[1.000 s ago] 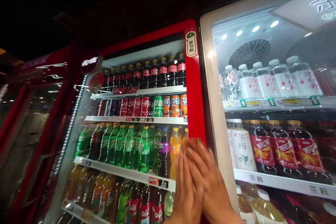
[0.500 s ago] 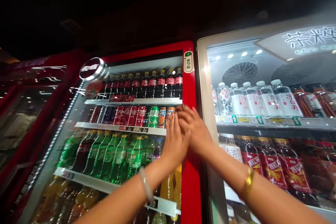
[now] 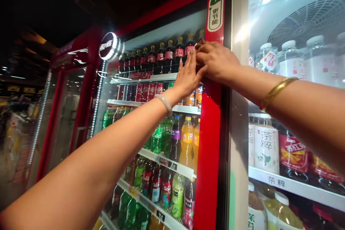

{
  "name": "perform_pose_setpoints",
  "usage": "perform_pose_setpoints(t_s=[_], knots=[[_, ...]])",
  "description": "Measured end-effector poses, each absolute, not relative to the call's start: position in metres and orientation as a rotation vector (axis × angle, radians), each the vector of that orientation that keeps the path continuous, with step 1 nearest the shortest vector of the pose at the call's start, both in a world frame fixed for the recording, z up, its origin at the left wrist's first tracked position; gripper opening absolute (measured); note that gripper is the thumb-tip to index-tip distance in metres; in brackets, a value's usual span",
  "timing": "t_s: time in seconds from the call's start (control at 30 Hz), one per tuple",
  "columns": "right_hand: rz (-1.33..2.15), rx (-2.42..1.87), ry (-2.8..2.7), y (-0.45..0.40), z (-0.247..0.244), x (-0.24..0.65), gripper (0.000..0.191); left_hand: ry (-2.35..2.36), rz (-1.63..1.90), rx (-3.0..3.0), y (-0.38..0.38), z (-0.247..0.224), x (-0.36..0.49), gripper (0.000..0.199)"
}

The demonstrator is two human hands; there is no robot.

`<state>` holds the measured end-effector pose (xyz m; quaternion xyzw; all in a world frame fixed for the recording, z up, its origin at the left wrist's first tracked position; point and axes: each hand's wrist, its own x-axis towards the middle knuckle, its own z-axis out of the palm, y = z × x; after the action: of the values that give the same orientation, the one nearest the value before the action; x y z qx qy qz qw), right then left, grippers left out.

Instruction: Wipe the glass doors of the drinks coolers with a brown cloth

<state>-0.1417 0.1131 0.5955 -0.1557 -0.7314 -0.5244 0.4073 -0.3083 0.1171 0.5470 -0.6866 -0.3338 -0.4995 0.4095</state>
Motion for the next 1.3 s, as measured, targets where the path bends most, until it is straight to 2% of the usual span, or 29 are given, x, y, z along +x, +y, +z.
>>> perform_pose_setpoints(t_s=[0.1,0.2,0.27,0.33,0.4,0.47,0.53,0.73,0.97,1.03,1.17,1.3], knots=[[-1.235,-0.424,-1.73,0.111,0.582,-0.154,0.04,-0.836,-1.147,-1.748,0.113,0.557,-0.318,0.086],[-1.306,-0.331,-1.719,0.109,0.528,-0.153,0.043,-0.704,-0.948,-1.809,0.107,0.511,-0.337,0.1],[-1.375,-0.283,-1.75,0.109,0.51,-0.153,0.049,-0.643,-0.853,-1.811,0.107,0.489,-0.354,0.108],[-1.446,-0.28,-1.801,0.109,0.522,-0.159,0.047,-0.642,-0.81,-1.777,0.111,0.495,-0.369,0.108],[-1.468,-0.361,-1.8,0.108,0.554,-0.171,0.044,-0.713,-0.841,-1.723,0.115,0.525,-0.378,0.102],[-1.383,-0.519,-1.705,0.106,0.582,-0.188,0.043,-0.816,-0.916,-1.683,0.117,0.555,-0.384,0.092],[-1.275,-0.623,-1.6,0.104,0.586,-0.205,0.042,-0.859,-0.959,-1.668,0.116,0.566,-0.393,0.086],[-1.349,-0.439,-1.685,0.113,0.524,-0.233,0.041,-0.565,-0.774,-1.728,0.123,0.522,-0.456,0.093],[-1.239,-0.572,-1.563,0.122,0.582,-0.318,0.037,-0.654,-1.003,-1.768,0.136,0.579,-0.519,0.091],[-1.249,-0.556,-1.548,0.122,0.568,-0.344,0.036,-0.642,-0.973,-1.792,0.136,0.573,-0.542,0.091],[-1.405,-0.408,-1.73,0.117,0.525,-0.351,0.039,-0.519,-0.824,-1.841,0.131,0.532,-0.6,0.088],[-1.409,-0.424,-1.777,0.117,0.547,-0.356,0.035,-0.591,-0.885,-1.821,0.132,0.528,-0.646,0.084]])
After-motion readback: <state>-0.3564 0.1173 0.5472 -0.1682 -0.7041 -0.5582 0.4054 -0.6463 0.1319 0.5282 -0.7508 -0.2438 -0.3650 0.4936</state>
